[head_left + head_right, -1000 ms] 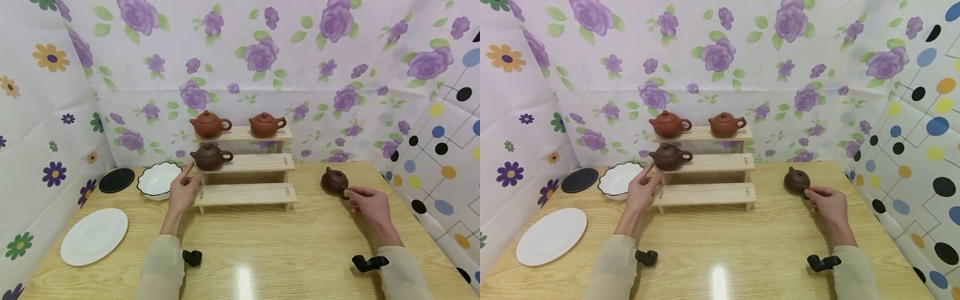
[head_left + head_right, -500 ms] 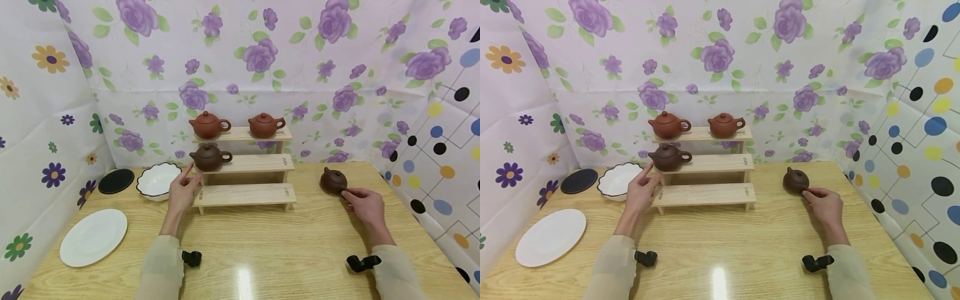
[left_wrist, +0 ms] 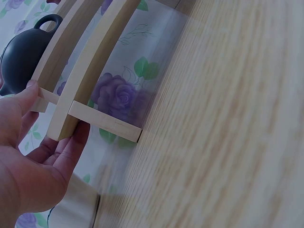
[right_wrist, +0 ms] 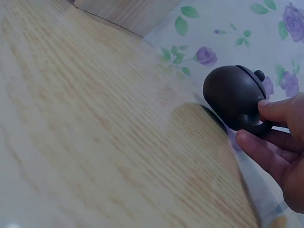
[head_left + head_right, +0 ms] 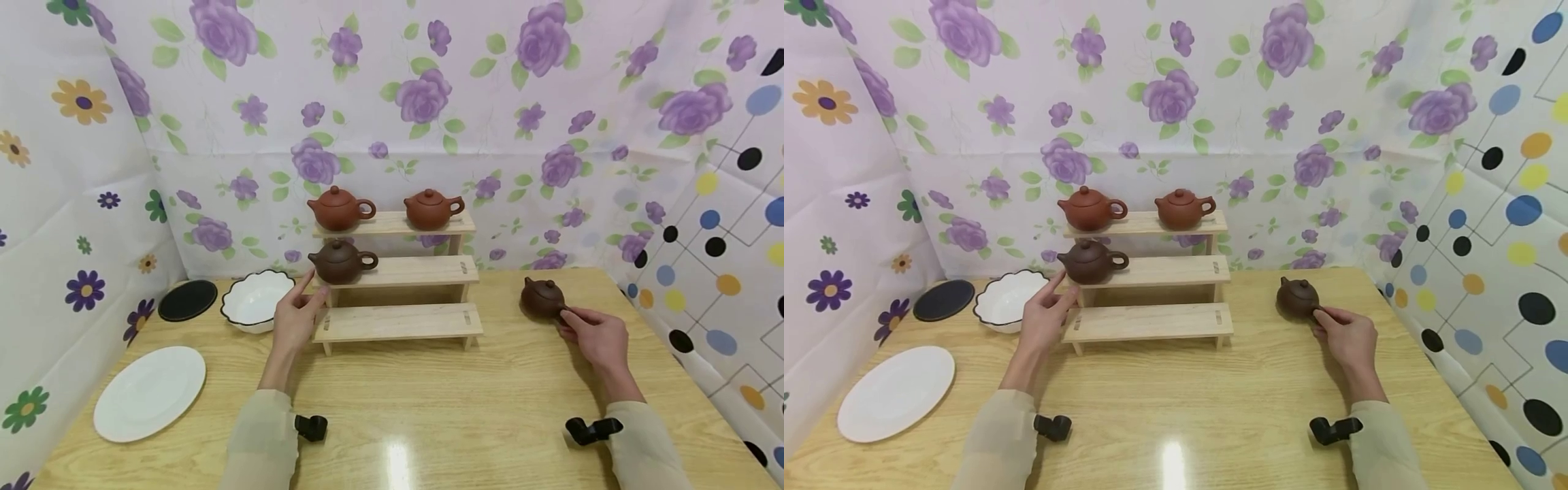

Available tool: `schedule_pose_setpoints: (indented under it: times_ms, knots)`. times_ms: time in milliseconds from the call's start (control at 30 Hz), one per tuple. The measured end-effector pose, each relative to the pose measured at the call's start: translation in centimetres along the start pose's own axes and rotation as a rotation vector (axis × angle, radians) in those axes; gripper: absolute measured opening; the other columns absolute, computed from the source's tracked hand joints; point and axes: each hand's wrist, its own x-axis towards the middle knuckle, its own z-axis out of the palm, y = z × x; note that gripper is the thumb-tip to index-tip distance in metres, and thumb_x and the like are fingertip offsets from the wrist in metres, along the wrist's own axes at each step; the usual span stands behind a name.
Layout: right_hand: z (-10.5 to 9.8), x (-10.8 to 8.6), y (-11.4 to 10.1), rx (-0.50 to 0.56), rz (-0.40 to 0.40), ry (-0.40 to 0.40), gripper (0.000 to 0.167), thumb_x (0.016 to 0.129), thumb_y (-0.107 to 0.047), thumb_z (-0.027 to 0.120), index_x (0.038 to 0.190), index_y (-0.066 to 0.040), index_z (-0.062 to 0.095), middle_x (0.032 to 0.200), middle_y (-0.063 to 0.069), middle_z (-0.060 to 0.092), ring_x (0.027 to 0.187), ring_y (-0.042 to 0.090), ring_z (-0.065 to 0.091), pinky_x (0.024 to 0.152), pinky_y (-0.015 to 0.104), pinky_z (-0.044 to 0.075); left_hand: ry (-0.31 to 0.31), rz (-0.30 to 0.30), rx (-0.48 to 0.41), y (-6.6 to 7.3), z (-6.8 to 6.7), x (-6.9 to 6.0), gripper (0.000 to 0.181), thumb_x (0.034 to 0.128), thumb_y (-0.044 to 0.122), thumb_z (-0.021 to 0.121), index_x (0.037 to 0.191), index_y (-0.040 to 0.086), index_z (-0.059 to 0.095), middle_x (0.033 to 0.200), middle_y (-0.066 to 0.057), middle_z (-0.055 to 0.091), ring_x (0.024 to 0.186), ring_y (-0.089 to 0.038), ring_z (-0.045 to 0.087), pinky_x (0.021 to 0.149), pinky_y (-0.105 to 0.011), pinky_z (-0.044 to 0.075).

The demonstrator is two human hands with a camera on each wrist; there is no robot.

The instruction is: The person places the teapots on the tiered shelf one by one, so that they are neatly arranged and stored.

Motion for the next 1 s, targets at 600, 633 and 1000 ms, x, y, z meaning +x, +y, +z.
schedule_pose_setpoints:
  times_ms: [600,633,1000]
  knots:
    - [-0.7,-0.5,-4.4,0.259,-0.099,-0.195,0.05,0.1,-0.014,0.075,0.138,0.014,0.062,0.096,-0.006,0.081,0.084,0.014,0.08,0.078,0.029,0.062,0.003,-0.004,0.004,0.2,0.1,-0.2,0.056,0.102,0.04,0.072,0.155,0.034,0.055,0.09,0.006,0.064,0.072,-0.007,0.052,0.06,-0.022,0.043]
    - [-0.6,-0.6,-4.7,0.256,-0.099,-0.21,0.05,0.1,-0.015,0.075,0.138,0.014,0.062,0.096,-0.006,0.081,0.084,0.014,0.08,0.079,0.029,0.062,0.006,-0.007,0.004,0.2,0.1,-0.2,0.057,0.1019,0.04,0.072,0.155,0.033,0.055,0.09,0.006,0.064,0.072,-0.008,0.052,0.06,-0.022,0.043]
    - [0.8,-1.3,-8.2,0.175,-0.188,-0.302,0.055,0.1,-0.022,0.076,0.14,0.013,0.061,0.103,-0.006,0.081,0.089,0.012,0.08,0.081,0.029,0.062,0.008,-0.011,0.007,-0.1,0.1,-0.1,0.055,0.1022,0.04,0.071,0.155,0.035,0.055,0.09,0.007,0.063,0.075,-0.007,0.053,0.062,-0.021,0.044]
